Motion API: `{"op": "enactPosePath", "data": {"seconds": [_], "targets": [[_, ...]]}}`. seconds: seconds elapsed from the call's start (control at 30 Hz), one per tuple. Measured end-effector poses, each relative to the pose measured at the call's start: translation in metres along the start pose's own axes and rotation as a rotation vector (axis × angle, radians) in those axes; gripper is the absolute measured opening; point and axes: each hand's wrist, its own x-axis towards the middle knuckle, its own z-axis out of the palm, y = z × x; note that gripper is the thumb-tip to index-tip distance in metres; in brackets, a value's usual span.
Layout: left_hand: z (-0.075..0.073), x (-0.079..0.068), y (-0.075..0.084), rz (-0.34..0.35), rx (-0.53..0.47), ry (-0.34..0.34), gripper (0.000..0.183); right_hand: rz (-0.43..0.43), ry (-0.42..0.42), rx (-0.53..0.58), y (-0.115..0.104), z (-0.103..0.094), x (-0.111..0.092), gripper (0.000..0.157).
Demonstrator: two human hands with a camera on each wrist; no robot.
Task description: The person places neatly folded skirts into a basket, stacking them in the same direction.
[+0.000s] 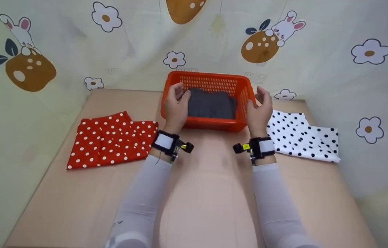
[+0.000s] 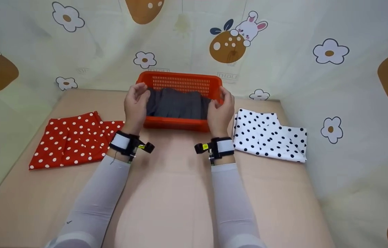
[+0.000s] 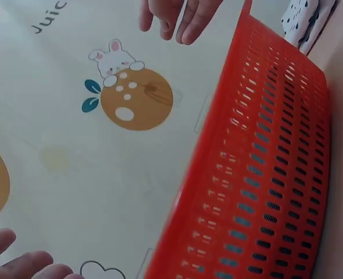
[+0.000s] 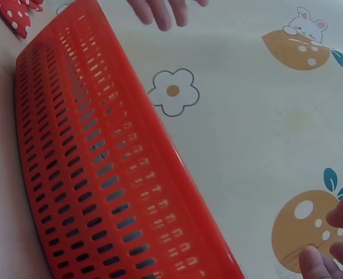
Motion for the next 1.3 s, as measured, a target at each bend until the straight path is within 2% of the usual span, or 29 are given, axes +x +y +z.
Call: {"op": "enactPosePath", "data": {"seconds": [0.17,0.23,0.4,0.53,0.67,0.8,0.93,1.0,1.07,1.23,1.3], "targets": [[0.013,-0.013,0.020,0.046,0.015,-0.081,0.040,0.029,-0.009,0.051,-0.012,-0.002,-0.003,0.051],[0.020,-0.020,0.024,0.073,0.023,-0.103,0.040,0.017,-0.010,0.026,-0.016,-0.003,-0.007,0.050],[0.043,-0.044,0.019,0.171,0.107,-0.186,0.041,-0.101,-0.031,-0.123,-0.013,-0.005,-0.019,0.053],[0.065,-0.066,0.012,0.231,0.210,-0.297,0.045,-0.105,-0.099,-0.157,0.005,-0.019,-0.028,0.057],[0.086,-0.084,0.011,0.189,0.266,-0.404,0.045,-0.091,-0.114,-0.228,0.026,-0.052,-0.028,0.059],[0.109,-0.103,0.008,0.097,0.297,-0.504,0.043,-0.082,-0.060,-0.314,0.042,-0.094,-0.025,0.058],[0.134,-0.120,0.001,0.109,0.376,-0.592,0.046,-0.021,0.032,-0.306,0.052,-0.132,-0.021,0.057],[0.145,-0.126,-0.001,0.146,0.425,-0.624,0.049,0.011,0.074,-0.290,0.055,-0.149,-0.020,0.056],[0.157,-0.131,-0.003,0.152,0.454,-0.650,0.051,0.035,0.112,-0.299,0.057,-0.165,-0.020,0.056],[0.183,-0.142,-0.012,0.030,0.440,-0.679,0.055,0.121,0.210,-0.396,0.067,-0.204,-0.017,0.055],[0.190,-0.146,-0.018,0.012,0.452,-0.688,0.058,0.173,0.235,-0.437,0.073,-0.218,-0.018,0.056]]}}
